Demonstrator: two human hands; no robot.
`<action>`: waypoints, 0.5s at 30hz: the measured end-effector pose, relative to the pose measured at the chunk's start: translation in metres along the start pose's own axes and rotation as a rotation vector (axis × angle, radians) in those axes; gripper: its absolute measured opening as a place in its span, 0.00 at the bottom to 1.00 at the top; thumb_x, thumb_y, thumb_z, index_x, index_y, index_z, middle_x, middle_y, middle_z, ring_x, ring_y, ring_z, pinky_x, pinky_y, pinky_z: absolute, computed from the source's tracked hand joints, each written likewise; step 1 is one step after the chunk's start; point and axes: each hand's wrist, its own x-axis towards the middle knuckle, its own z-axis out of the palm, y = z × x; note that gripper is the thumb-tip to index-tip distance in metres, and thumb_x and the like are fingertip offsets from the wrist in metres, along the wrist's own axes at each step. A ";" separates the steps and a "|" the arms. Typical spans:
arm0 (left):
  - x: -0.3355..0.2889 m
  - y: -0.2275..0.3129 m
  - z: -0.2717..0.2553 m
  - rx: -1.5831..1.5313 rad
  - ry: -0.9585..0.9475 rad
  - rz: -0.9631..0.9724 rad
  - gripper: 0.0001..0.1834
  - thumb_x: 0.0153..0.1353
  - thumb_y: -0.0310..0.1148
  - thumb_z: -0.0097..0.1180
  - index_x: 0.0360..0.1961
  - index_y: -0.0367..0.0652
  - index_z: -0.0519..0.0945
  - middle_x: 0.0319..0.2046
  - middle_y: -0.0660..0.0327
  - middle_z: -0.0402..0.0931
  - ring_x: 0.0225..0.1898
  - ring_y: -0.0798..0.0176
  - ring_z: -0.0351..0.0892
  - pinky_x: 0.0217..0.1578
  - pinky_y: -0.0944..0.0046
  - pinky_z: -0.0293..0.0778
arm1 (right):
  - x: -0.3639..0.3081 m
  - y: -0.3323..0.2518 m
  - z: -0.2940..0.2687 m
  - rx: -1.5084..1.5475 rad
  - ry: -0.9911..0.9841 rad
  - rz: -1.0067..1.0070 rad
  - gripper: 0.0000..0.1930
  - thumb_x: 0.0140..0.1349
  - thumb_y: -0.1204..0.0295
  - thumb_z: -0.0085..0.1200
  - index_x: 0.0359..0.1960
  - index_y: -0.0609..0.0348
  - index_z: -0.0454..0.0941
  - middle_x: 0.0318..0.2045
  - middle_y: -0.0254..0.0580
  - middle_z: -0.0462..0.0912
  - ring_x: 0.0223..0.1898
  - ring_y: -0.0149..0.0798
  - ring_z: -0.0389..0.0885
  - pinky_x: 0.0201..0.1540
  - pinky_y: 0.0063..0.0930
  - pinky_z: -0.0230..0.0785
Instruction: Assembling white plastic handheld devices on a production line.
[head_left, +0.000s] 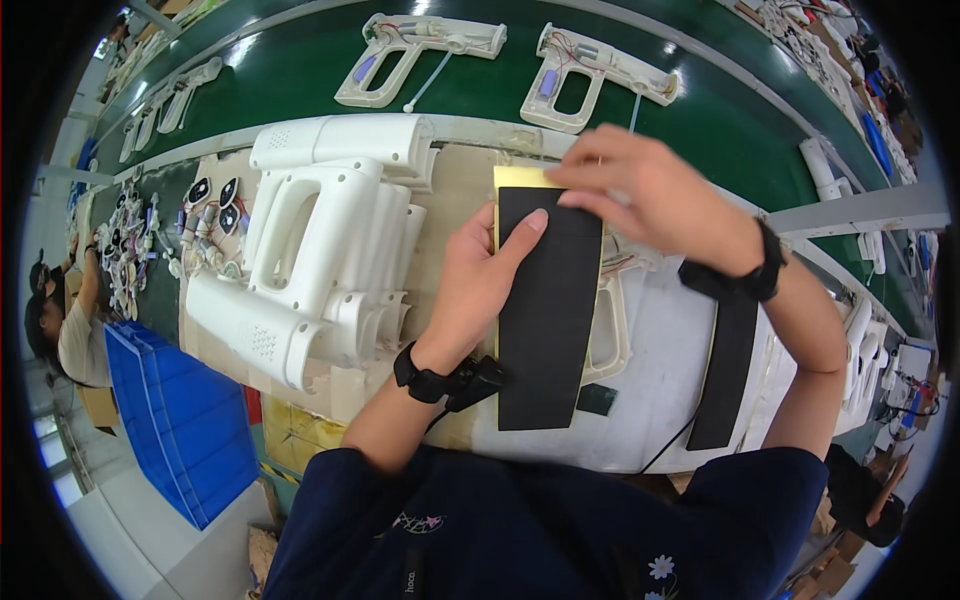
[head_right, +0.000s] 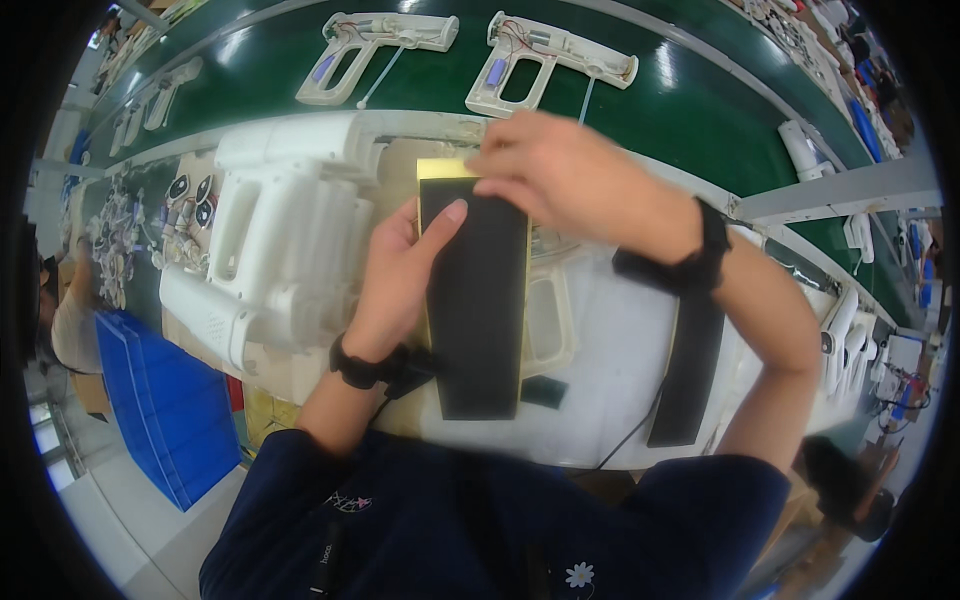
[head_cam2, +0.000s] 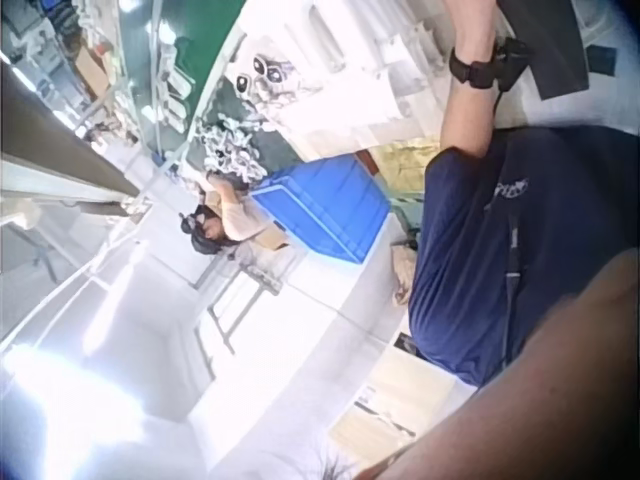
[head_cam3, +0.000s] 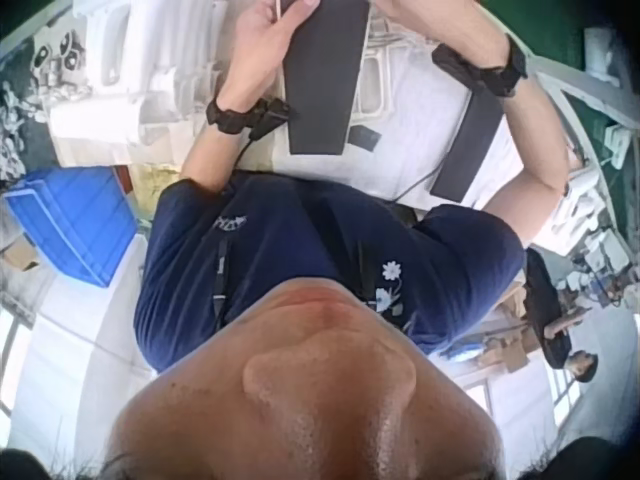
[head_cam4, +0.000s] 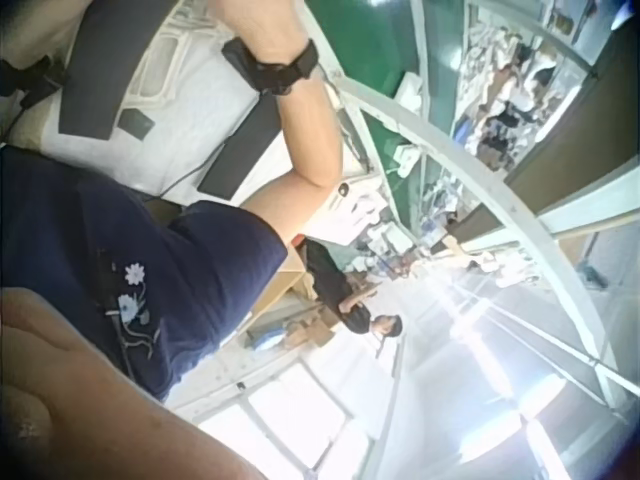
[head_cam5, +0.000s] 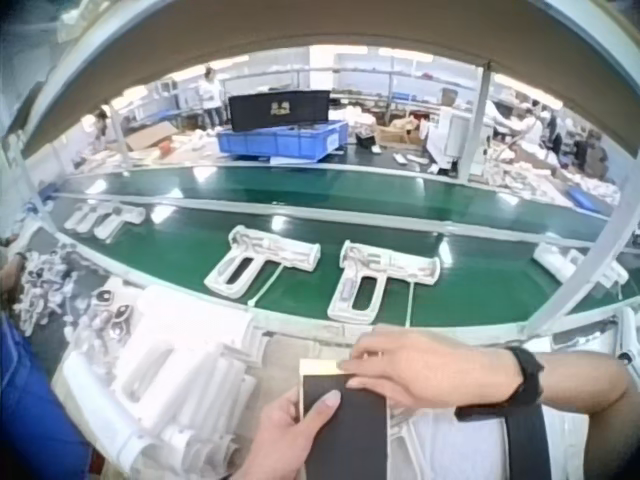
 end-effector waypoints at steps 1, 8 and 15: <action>0.002 -0.002 0.000 -0.012 0.008 0.008 0.13 0.67 0.33 0.54 0.47 0.34 0.75 0.37 0.60 0.81 0.36 0.73 0.80 0.36 0.72 0.77 | -0.005 -0.003 0.008 -0.041 -0.016 0.040 0.12 0.59 0.74 0.57 0.44 0.64 0.81 0.38 0.48 0.79 0.40 0.48 0.78 0.43 0.35 0.71; 0.003 -0.003 0.000 0.063 -0.035 0.105 0.13 0.66 0.30 0.55 0.47 0.34 0.74 0.38 0.60 0.81 0.36 0.73 0.79 0.35 0.72 0.77 | -0.001 0.007 -0.005 0.369 -0.189 0.307 0.11 0.61 0.77 0.55 0.44 0.67 0.79 0.36 0.49 0.79 0.38 0.49 0.77 0.42 0.34 0.70; 0.003 -0.005 -0.002 0.003 -0.002 0.083 0.13 0.67 0.31 0.54 0.48 0.34 0.74 0.40 0.60 0.81 0.38 0.74 0.79 0.39 0.72 0.76 | 0.007 0.047 -0.002 0.300 -0.070 0.276 0.11 0.67 0.73 0.48 0.46 0.66 0.77 0.36 0.47 0.79 0.38 0.41 0.78 0.44 0.30 0.70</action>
